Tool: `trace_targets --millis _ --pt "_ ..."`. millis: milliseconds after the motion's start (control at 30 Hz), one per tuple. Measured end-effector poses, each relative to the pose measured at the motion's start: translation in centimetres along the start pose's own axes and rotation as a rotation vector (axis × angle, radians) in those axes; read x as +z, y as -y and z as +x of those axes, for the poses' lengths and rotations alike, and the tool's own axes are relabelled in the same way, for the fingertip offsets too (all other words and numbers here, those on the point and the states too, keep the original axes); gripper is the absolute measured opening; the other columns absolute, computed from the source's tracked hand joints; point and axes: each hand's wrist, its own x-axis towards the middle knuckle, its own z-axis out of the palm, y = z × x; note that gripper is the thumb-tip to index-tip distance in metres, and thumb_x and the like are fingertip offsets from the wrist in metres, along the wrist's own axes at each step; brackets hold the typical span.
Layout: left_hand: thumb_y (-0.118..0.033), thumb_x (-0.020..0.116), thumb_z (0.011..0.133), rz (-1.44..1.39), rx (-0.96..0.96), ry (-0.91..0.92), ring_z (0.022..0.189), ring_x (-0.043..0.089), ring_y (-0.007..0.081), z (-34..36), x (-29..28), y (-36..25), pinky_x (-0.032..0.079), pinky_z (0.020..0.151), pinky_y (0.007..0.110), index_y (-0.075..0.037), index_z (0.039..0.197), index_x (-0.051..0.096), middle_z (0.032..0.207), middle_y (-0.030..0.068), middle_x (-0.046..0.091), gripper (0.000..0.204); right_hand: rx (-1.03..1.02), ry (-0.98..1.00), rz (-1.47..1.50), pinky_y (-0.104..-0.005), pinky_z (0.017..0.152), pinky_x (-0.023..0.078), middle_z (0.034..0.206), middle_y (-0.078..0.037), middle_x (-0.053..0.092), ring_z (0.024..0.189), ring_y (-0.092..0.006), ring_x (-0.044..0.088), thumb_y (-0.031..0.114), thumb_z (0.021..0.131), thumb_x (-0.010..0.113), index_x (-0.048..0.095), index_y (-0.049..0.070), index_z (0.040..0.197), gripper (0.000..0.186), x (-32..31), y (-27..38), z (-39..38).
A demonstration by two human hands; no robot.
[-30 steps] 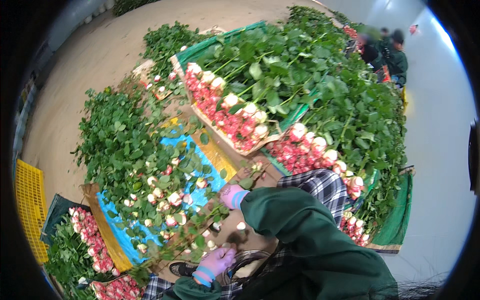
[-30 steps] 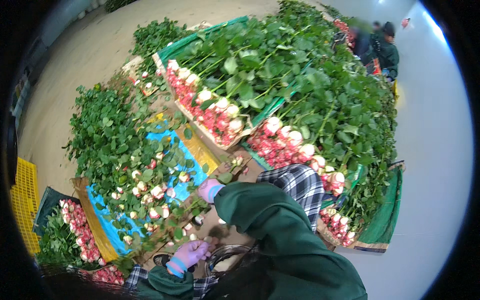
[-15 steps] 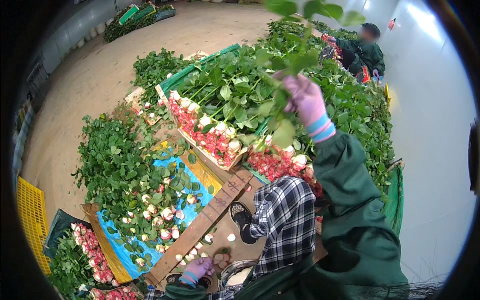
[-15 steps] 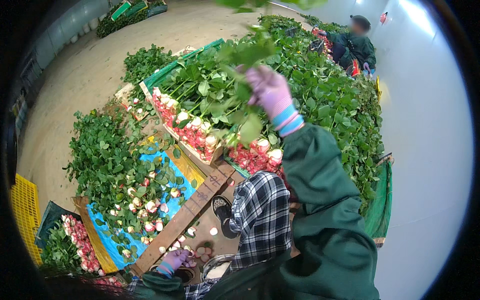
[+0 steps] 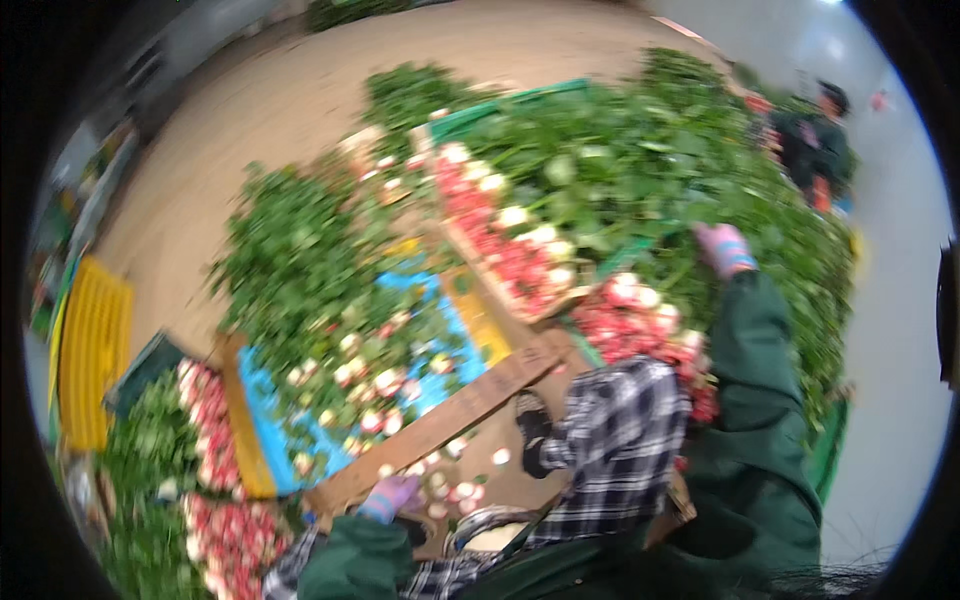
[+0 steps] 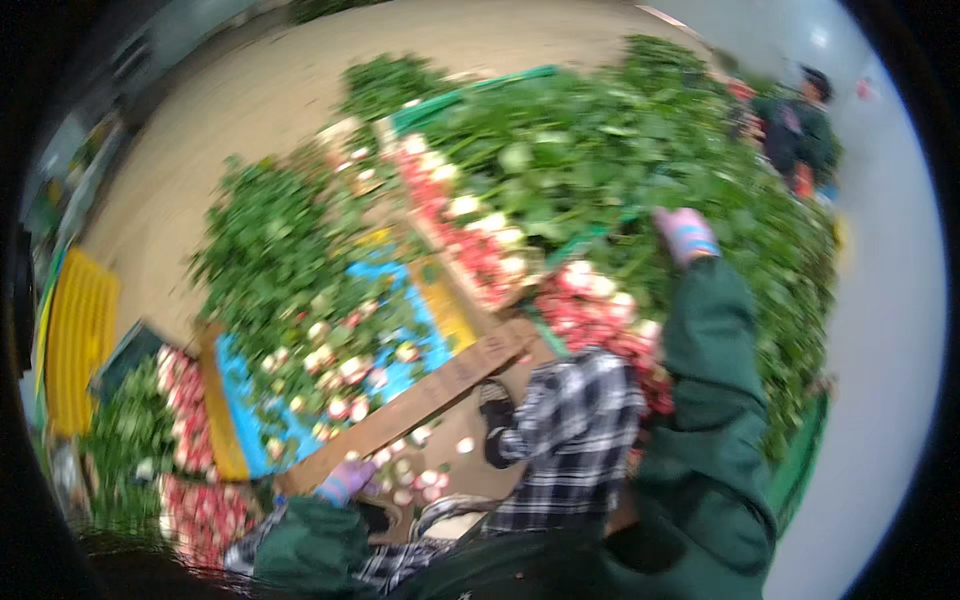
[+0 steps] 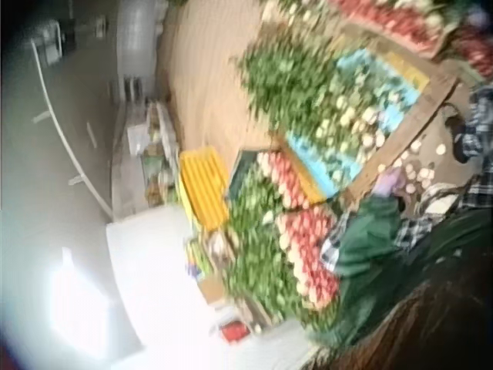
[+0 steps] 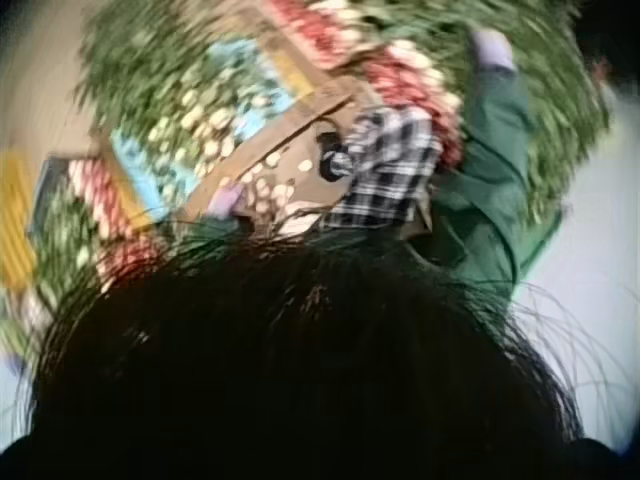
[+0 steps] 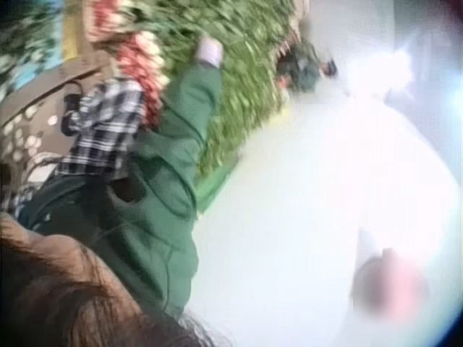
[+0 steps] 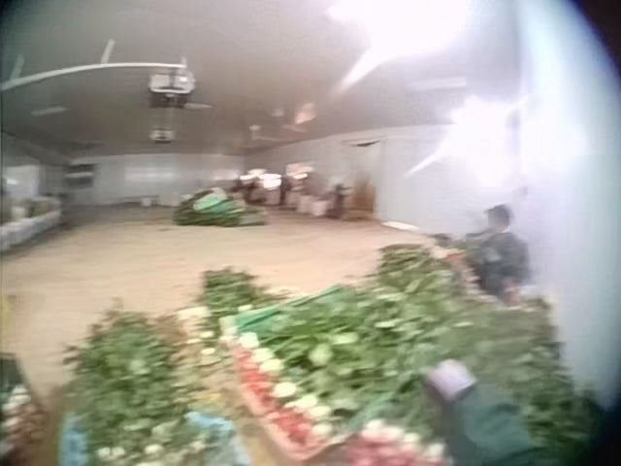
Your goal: The person sits on the floor and repeatedly picks up pink roses, removes leaves from the stems by hand, and places the trimmed roses into a nearby crate. The process is continuous and repetitive throughout the clip.
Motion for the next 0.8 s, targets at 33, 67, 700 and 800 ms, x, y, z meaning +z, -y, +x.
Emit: trace_targets --millis 33,67,700,800 --pt "-0.031 0.043 0.095 0.037 -0.014 0.042 0.077 0.064 0.0327 -1.2 -1.1 -2.8 0.052 0.067 0.041 -0.007 0.094 0.065 0.084 0.0191 0.066 0.032 0.146 -0.002 -0.029 -0.0478 0.077 0.050 0.090 -0.021 0.063 0.088 -0.0377 0.061 0.030 0.092 0.050 0.058 0.011 0.115 0.031 -2.8 1.9 -1.9" --pt "-0.032 0.045 0.093 0.040 -0.006 -0.057 0.076 0.065 0.0304 -0.4 -1.6 -1.2 0.052 0.067 0.040 -0.007 0.093 0.066 0.081 0.0171 0.067 0.033 0.089 -0.019 -0.128 -0.0456 0.084 0.049 0.100 -0.019 0.065 0.096 -0.0365 0.061 0.039 0.094 0.044 0.059 0.011 0.118 0.039 -4.5 3.5 -2.1" --pt "-0.041 0.057 0.078 0.434 -0.826 -1.235 0.102 0.056 0.0361 7.4 -15.8 14.6 0.046 0.086 0.045 -0.005 0.116 0.056 0.109 0.0177 0.060 0.052 -0.905 0.366 0.332 -0.0466 0.053 0.046 0.066 -0.016 0.062 0.061 -0.0358 0.061 0.034 0.091 0.055 0.052 0.007 0.120 0.040 -5.5 42.0 -14.2" --pt "-0.042 0.057 0.079 0.292 -0.827 -0.991 0.104 0.056 0.0361 8.6 -17.7 20.0 0.046 0.088 0.045 -0.006 0.112 0.058 0.111 0.0173 0.060 0.049 -0.937 0.440 0.250 -0.0462 0.052 0.046 0.068 -0.018 0.062 0.061 -0.0356 0.062 0.038 0.091 0.054 0.049 0.008 0.127 0.047 -4.7 44.1 -13.0"
